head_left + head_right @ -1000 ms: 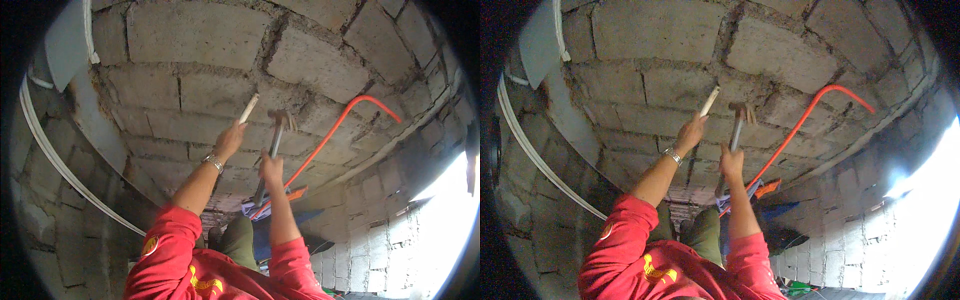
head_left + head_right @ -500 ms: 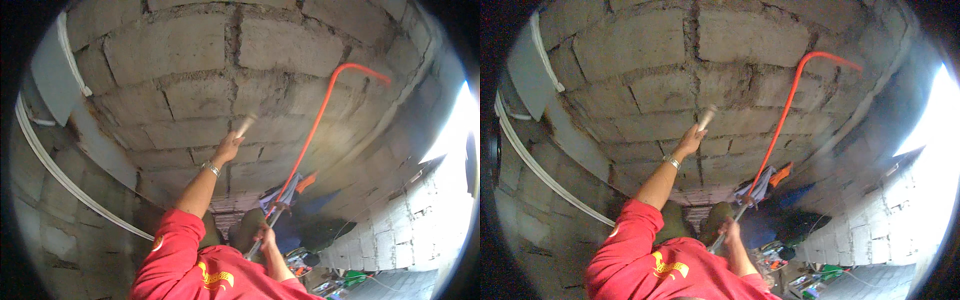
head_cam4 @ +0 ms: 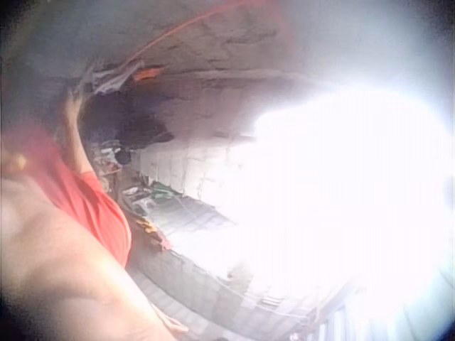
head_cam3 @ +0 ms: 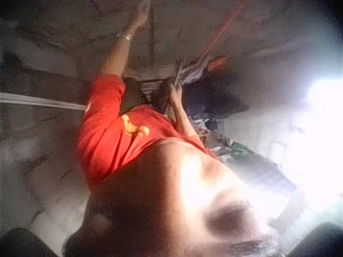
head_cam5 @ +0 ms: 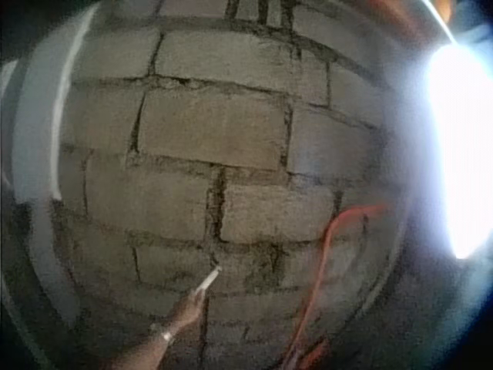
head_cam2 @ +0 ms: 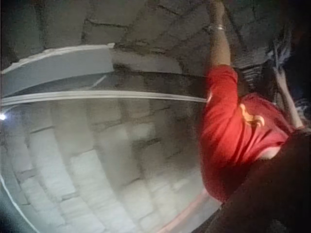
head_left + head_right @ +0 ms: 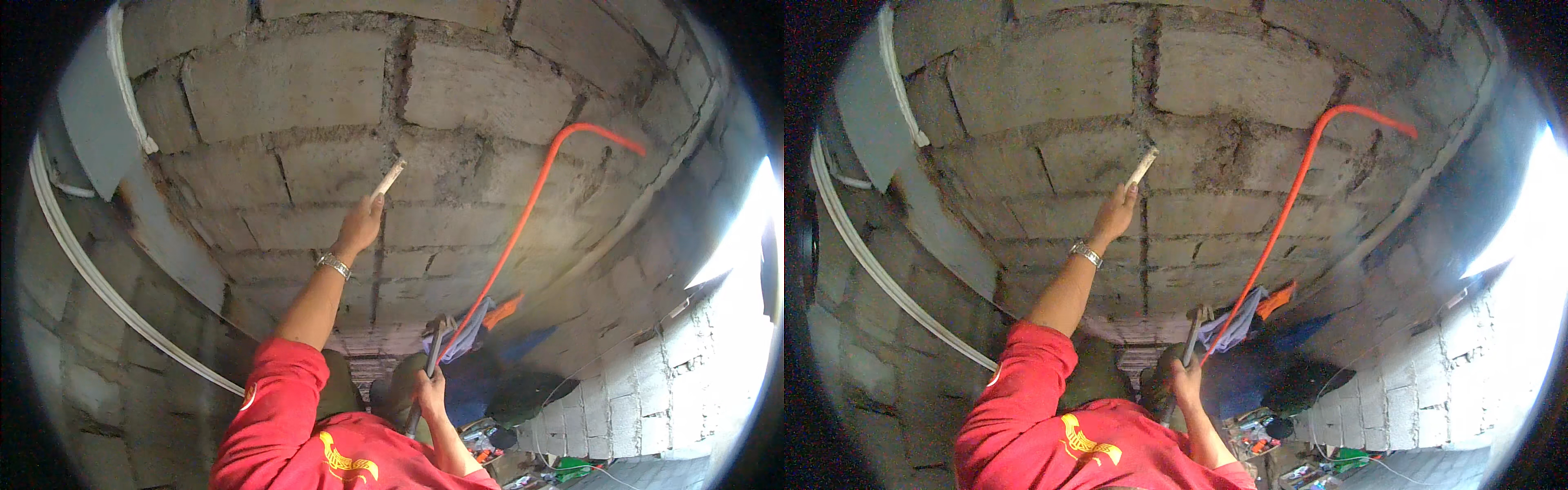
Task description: The person uses a hammer and chisel to chip away at the mortar joints of a concrete block ceiling. They repeatedly strike the chisel to remove material from the gaps between the blocks.
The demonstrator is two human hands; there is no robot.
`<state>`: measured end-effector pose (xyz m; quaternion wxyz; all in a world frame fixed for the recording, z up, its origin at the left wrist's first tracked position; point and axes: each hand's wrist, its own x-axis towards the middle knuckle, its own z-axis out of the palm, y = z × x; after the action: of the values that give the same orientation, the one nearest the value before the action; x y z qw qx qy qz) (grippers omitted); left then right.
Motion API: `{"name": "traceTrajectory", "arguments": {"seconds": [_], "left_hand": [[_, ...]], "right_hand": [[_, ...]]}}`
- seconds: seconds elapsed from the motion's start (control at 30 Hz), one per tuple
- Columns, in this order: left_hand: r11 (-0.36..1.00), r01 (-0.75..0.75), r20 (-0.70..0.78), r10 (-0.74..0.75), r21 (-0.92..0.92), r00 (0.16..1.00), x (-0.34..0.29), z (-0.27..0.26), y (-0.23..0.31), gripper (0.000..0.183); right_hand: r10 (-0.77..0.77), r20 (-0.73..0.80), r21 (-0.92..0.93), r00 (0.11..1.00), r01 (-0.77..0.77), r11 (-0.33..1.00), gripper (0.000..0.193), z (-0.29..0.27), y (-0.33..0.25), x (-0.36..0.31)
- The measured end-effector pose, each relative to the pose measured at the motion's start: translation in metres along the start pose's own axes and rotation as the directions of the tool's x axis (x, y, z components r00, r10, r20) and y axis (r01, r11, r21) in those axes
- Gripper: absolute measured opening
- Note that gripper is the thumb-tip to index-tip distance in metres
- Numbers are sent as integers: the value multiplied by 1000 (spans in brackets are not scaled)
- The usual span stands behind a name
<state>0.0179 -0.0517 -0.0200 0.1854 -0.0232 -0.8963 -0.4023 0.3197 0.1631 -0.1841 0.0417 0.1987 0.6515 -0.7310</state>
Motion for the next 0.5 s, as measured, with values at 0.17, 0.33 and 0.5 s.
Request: {"name": "traceTrajectory", "arguments": {"seconds": [0.17,0.33,0.5], "left_hand": [[988,29,79,-17,-152,997,-4,3,2,46],[990,-10,-35,6,-139,999,-3,19,-3,47],[972,20,-43,-31,-236,999,-6,22,15,48]], "right_hand": [[-286,46,-71,957,288,955,9,13,-126,-14],[-693,-84,99,716,698,709,19,55,-219,7],[-910,27,-211,414,892,399,44,82,-221,151]]}}
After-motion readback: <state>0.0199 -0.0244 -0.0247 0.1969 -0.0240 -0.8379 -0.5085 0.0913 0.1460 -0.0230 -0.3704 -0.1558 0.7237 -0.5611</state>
